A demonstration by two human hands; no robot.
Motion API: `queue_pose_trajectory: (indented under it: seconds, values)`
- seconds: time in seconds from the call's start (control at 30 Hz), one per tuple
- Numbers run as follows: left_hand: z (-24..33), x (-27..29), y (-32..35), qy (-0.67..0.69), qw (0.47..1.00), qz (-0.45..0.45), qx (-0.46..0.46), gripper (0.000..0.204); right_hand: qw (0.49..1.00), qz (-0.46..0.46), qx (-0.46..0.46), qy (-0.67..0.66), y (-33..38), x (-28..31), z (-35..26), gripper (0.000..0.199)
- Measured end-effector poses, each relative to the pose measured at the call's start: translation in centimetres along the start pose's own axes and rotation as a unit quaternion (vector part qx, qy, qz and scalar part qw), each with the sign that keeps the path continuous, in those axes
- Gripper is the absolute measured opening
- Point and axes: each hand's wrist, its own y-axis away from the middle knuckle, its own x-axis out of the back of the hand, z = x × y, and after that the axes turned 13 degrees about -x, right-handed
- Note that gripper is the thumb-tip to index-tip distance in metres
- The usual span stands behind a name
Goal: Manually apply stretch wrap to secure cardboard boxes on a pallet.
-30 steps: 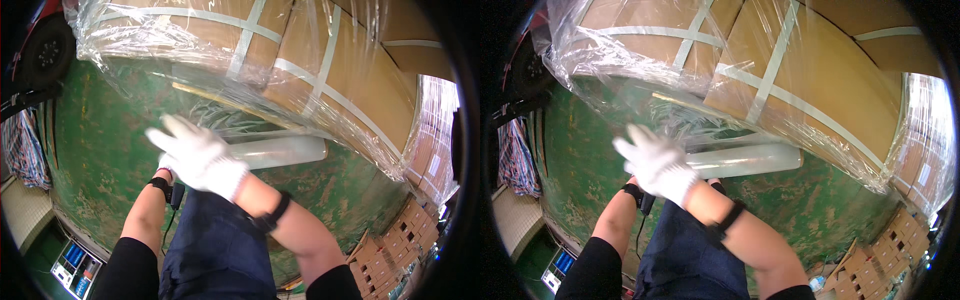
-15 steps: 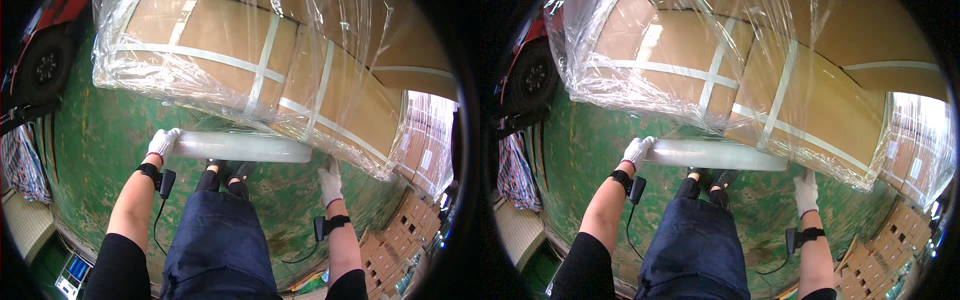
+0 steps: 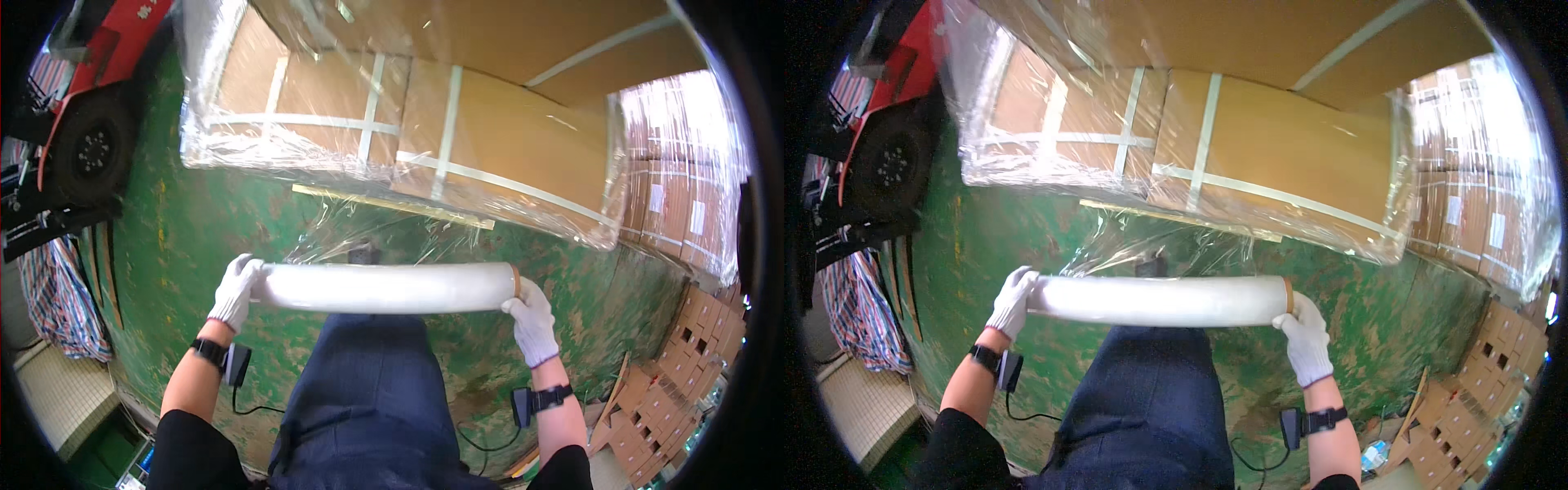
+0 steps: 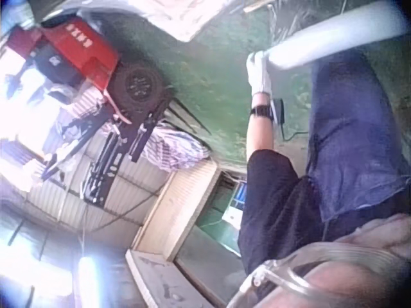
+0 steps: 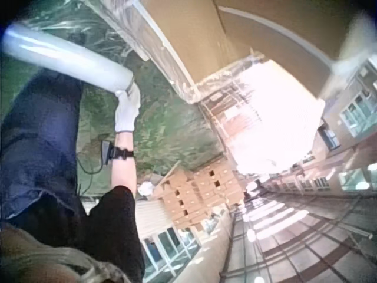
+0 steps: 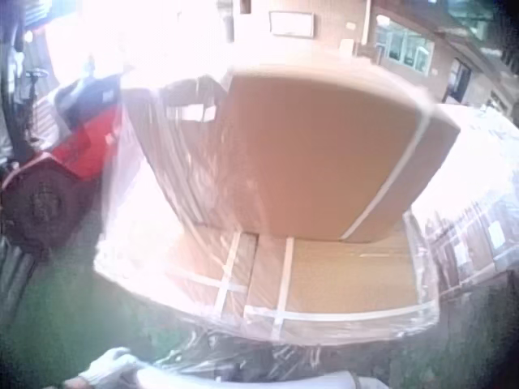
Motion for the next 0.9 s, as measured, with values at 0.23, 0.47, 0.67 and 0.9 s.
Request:
queue_pose_trajectory:
  seconds: [0.23,0.47,0.67,0.9]
  values:
    - [14.5,6.7,9.2,0.128,0.987,0.021,-0.098,0.051,0.978,0.046,0.190,-0.068,9.9,1.6,-10.0,0.061]
    - [23.2,7.1,6.4,0.144,0.967,-0.001,-0.210,0.046,0.960,0.063,0.251,-0.105,8.6,3.0,-14.6,0.059]
    - [29.4,7.1,2.6,0.129,0.940,-0.036,-0.313,0.040,0.954,0.078,0.268,-0.111,7.0,3.6,-18.8,0.056]
    - [40.1,8.5,3.0,0.164,0.912,0.023,-0.377,0.036,0.923,0.115,0.313,-0.192,12.4,1.6,-28.4,0.034]
